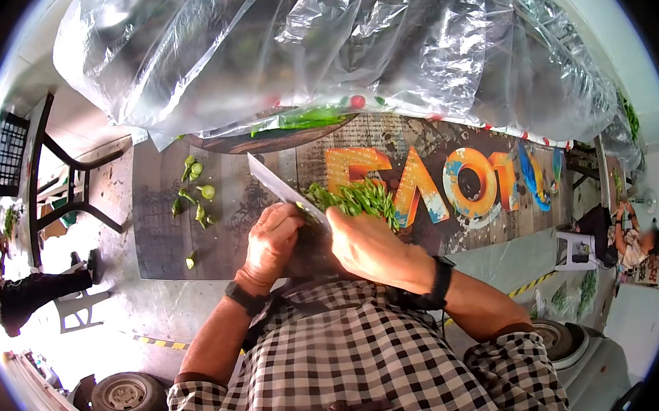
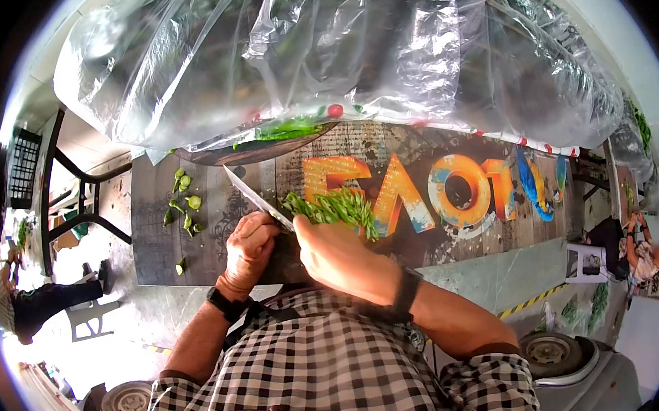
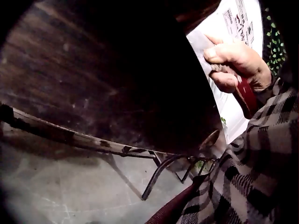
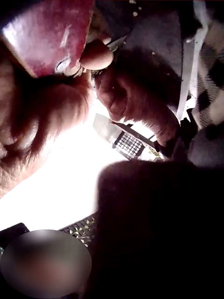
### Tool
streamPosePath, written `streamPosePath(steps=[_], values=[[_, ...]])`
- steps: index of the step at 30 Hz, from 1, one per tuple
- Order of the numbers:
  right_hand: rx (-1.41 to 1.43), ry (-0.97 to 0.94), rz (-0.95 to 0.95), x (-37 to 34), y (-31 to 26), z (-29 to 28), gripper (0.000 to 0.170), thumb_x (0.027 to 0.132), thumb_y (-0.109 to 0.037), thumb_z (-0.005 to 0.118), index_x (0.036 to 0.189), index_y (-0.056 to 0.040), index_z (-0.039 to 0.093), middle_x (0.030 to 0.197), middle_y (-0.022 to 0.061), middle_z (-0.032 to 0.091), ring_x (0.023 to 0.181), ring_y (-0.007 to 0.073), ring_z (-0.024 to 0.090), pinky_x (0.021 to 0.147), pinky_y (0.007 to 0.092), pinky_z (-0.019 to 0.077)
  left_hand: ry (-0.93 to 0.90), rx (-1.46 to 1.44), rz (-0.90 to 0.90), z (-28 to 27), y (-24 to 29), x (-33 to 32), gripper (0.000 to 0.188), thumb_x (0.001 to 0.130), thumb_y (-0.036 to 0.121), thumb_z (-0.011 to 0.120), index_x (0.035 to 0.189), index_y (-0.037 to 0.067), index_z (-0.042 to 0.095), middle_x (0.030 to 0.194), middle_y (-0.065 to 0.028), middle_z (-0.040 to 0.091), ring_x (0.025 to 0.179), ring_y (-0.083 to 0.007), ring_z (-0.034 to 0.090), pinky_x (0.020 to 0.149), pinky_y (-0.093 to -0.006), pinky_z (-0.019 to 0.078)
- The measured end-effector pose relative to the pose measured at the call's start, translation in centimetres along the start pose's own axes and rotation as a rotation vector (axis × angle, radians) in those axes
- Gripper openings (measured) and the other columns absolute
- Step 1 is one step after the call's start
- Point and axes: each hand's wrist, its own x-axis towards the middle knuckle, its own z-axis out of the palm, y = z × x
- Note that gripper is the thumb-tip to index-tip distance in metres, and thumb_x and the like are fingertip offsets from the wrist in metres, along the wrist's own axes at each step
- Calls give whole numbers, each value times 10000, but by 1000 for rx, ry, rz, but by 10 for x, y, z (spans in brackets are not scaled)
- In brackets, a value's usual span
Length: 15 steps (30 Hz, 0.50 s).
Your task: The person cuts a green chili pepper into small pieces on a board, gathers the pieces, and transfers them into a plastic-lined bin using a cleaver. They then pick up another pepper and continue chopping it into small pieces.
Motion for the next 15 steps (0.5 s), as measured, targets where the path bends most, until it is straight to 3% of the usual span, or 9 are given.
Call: streamPosePath(steps=[3, 6, 7, 12, 15], values=[[7, 76, 16, 7, 0, 9, 118, 844, -28, 536, 890, -8, 429, 561, 132, 518, 502, 331, 573, 438, 443, 409, -15, 12, -1, -1, -1, 0, 217, 670, -85, 626, 824, 63, 663, 956, -78, 636, 930, -296, 625, 805, -367, 525], [-21, -5, -2, -6, 7, 2, 127, 847, -35, 539, 908, 6, 436, 556, 120, 502, 487, 311, 551, 436, 436, 396, -16, 20, 4, 0, 0, 1, 194, 686, -67, 620, 823, 64, 658, 955, -77, 628, 923, -290, 618, 802, -365, 521], [-4, 81, -64, -16, 15, 4, 153, 823, -27, 558, 921, -16, 441, 534, 100, 429, 474, 291, 461, 442, 381, 373, -15, 23, 4, 0, 0, 1, 187, 691, -62, 618, 823, 65, 656, 954, -77, 626, 920, -288, 615, 801, -364, 521], [-144, -96, -33, -56, 26, -12, 217, 834, -54, 554, 1008, 54, 480, 558, 98, 472, 493, 270, 506, 478, 368, 430, 1, 27, 22, 2, 1, 0, 198, 694, -74, 611, 831, 62, 654, 955, -77, 622, 913, -285, 615, 803, -364, 523], [-58, -61, 95, -58, 17, -20, 227, 821, -51, 568, 974, 74, 457, 563, 111, 486, 495, 293, 546, 461, 395, 427, -7, 40, 40, -3, 4, 2, 195, 712, -80, 619, 846, 57, 653, 966, -80, 624, 913, -291, 622, 805, -371, 529]])
